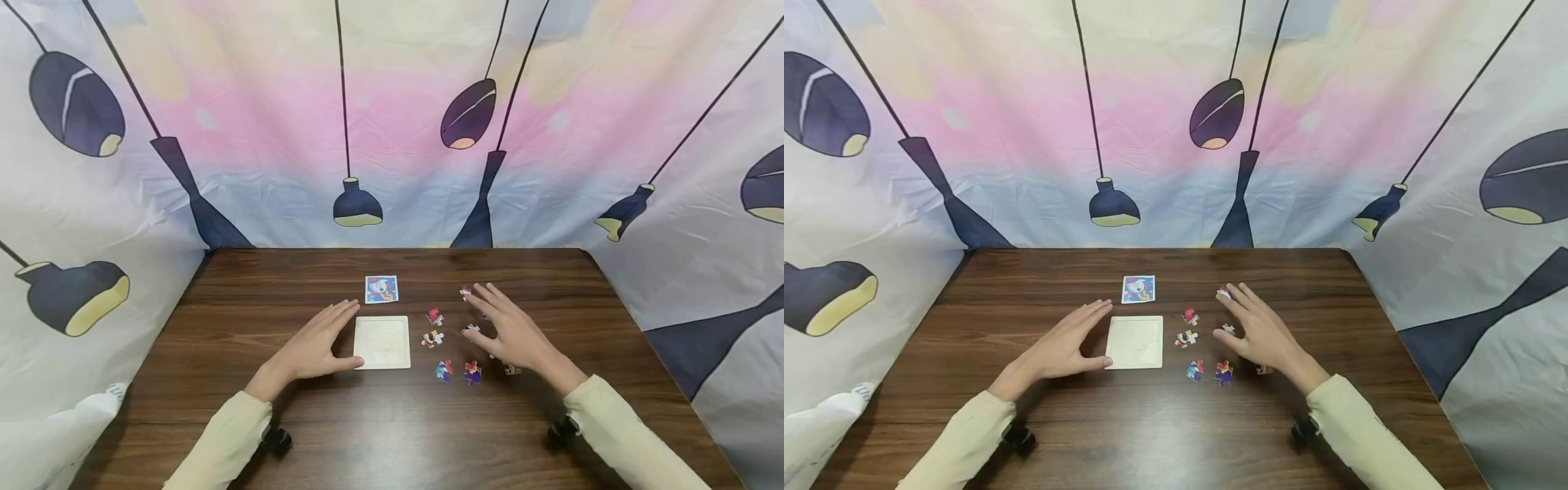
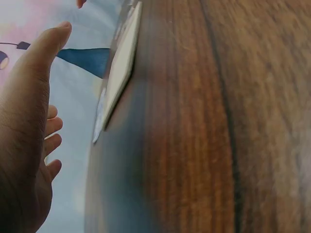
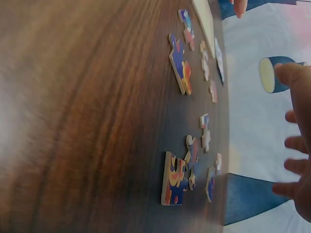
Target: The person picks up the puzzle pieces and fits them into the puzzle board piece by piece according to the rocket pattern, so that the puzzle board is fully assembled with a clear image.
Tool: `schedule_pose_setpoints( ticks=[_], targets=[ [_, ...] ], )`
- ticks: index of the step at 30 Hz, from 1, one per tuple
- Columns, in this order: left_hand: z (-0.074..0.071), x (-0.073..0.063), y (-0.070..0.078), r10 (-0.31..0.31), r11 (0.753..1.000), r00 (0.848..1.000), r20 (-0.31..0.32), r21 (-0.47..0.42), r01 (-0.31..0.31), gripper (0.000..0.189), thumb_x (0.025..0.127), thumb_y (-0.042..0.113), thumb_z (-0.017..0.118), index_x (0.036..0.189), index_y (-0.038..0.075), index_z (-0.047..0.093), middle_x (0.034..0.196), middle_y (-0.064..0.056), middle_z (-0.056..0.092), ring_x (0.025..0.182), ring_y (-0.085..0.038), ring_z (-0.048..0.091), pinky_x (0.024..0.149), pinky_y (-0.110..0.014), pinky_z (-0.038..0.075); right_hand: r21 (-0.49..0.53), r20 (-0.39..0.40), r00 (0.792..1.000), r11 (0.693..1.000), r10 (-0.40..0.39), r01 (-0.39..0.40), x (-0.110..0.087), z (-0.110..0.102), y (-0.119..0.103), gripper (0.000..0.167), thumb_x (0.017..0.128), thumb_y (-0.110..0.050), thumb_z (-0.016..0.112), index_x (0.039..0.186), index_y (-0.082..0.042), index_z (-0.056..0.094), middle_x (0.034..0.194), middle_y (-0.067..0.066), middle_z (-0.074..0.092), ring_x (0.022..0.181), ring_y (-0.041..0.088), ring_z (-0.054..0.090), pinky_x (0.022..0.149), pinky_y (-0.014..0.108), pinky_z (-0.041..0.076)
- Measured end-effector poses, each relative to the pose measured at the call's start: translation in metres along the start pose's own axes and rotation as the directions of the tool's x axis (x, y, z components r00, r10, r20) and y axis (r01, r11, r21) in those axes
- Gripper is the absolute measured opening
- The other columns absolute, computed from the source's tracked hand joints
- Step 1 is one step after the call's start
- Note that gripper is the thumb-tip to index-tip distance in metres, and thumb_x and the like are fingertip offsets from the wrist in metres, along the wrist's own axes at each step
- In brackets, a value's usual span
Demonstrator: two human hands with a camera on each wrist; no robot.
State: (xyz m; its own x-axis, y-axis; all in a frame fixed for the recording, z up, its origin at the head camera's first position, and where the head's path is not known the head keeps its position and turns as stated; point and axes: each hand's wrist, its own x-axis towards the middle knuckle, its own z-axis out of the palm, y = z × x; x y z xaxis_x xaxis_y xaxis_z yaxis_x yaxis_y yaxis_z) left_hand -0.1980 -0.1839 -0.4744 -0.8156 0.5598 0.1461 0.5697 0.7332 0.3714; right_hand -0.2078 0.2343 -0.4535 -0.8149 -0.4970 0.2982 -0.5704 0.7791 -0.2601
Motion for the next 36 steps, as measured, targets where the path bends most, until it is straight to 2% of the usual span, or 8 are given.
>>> schedule_pose_setpoints(
  ticks=[6,12,21,27,36],
  targets=[
    [0.009,0.006,-0.005,-0.018,0.998,0.998,0.059,-0.061,0.021,0.107,0.082,0.066,0.074,0.161,0.008,0.031,0.167,-0.008,0.029,0.154,-0.032,0.024,0.122,-0.056,0.023,0.055,0.065,0.995,0.996,-0.081,0.077,0.017,0.012,0.008,0.068,0.098,-0.052,0.064,0.153,-0.013,0.05,0.162,0.012,0.038,0.149,0.037,0.035,0.113,0.059,0.036],
    [0.014,0.012,-0.011,-0.017,0.993,0.996,0.088,-0.118,0.027,0.111,0.078,0.07,0.075,0.161,0.01,0.032,0.167,-0.004,0.028,0.154,-0.032,0.024,0.119,-0.059,0.027,0.094,0.094,0.991,0.992,-0.096,0.087,0.031,0.021,0.01,0.064,0.098,-0.048,0.065,0.151,-0.014,0.053,0.159,0.011,0.044,0.145,0.035,0.043,0.111,0.058,0.041],
    [0.02,0.018,-0.014,-0.004,0.989,0.993,0.122,-0.145,0.022,0.114,0.076,0.073,0.076,0.161,0.008,0.033,0.167,-0.005,0.029,0.156,-0.031,0.021,0.122,-0.056,0.023,0.156,0.098,0.982,0.977,-0.159,0.143,0.049,0.035,0.011,0.058,0.095,-0.037,0.073,0.144,-0.009,0.06,0.145,0.011,0.06,0.132,0.03,0.058,0.105,0.051,0.048],
    [0.021,0.017,-0.013,-0.028,0.986,0.991,0.132,-0.157,0.049,0.11,0.076,0.069,0.079,0.158,0.007,0.039,0.164,-0.009,0.035,0.155,-0.032,0.023,0.12,-0.057,0.026,0.179,0.143,0.976,0.975,-0.162,0.135,0.056,0.042,0.013,0.052,0.096,-0.032,0.072,0.142,-0.008,0.062,0.142,0.011,0.062,0.129,0.03,0.06,0.104,0.05,0.049],
    [0.022,0.016,-0.015,-0.039,0.986,0.99,0.132,-0.158,0.06,0.111,0.076,0.071,0.078,0.158,0.009,0.039,0.164,-0.007,0.034,0.154,-0.031,0.024,0.119,-0.057,0.028,0.151,0.196,0.972,0.984,-0.126,0.097,0.064,0.047,0.012,0.044,0.097,-0.027,0.07,0.137,-0.01,0.066,0.142,0.013,0.062,0.128,0.031,0.061,0.104,0.05,0.05]
  ],
)
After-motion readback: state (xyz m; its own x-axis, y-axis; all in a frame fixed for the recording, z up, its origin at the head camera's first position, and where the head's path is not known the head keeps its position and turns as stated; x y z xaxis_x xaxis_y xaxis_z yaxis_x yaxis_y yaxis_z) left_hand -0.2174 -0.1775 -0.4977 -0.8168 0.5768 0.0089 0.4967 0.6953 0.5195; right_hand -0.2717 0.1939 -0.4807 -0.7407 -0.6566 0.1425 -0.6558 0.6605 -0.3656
